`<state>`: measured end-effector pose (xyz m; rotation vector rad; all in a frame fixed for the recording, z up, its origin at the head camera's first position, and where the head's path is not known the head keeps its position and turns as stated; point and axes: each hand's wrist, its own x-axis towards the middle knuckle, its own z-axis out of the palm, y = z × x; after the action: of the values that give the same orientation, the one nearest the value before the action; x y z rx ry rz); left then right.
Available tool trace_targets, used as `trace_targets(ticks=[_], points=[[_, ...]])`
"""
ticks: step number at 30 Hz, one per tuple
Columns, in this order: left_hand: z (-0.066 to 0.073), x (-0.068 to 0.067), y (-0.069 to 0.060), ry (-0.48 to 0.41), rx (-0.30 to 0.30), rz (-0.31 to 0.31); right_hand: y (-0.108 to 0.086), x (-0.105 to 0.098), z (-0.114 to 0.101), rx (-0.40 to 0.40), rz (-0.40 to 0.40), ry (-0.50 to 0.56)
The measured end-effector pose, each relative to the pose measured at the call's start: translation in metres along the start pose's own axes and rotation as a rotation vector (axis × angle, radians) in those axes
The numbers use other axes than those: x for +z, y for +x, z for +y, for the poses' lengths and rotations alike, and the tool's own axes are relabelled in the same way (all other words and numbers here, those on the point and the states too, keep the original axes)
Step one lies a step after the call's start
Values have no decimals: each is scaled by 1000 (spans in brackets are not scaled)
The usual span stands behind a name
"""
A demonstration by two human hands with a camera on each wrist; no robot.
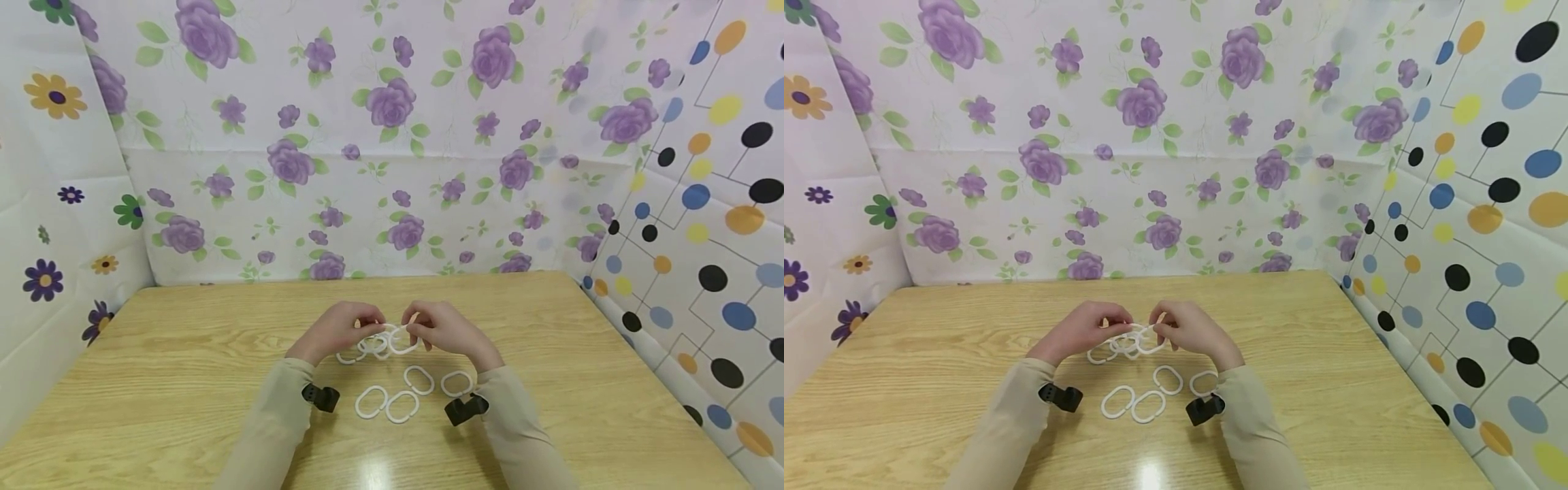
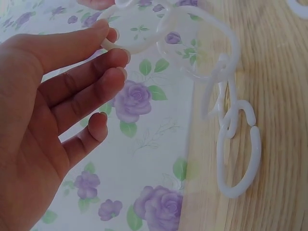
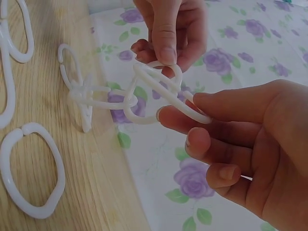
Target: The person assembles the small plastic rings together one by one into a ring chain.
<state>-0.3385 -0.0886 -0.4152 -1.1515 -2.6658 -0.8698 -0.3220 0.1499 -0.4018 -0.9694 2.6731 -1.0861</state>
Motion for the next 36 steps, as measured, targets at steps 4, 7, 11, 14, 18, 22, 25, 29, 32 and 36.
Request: trace_targets(ticks=[4,7,11,14,18,22,25,29,32,36], points=[[1,1,1,13,10,-6,0,1,0,10,-1,-7],[3,1,1,9,17,-15,1,1,0,14,1,-12],[4,2,2,9,19,-26,1,1,0,17,7,-20],[5,2,3,9,20,-36,1,0,0,20,21,-20],[7,2,4,-20,17,-60,1,0,0,24,39,-15],[9,2,4,-62,-2,-78,1,1,0,25,51,-1],[8,3,3,-77,-25,-80,1,2,0,23,61,4],[6,4,2,-87,-67,-78,1,2,0,9,72,5],[6,4,2,-80,-93,-71,2,3,0,5,67,17],[6,4,1,-58,-121,-55,3,3,1,5,46,61]])
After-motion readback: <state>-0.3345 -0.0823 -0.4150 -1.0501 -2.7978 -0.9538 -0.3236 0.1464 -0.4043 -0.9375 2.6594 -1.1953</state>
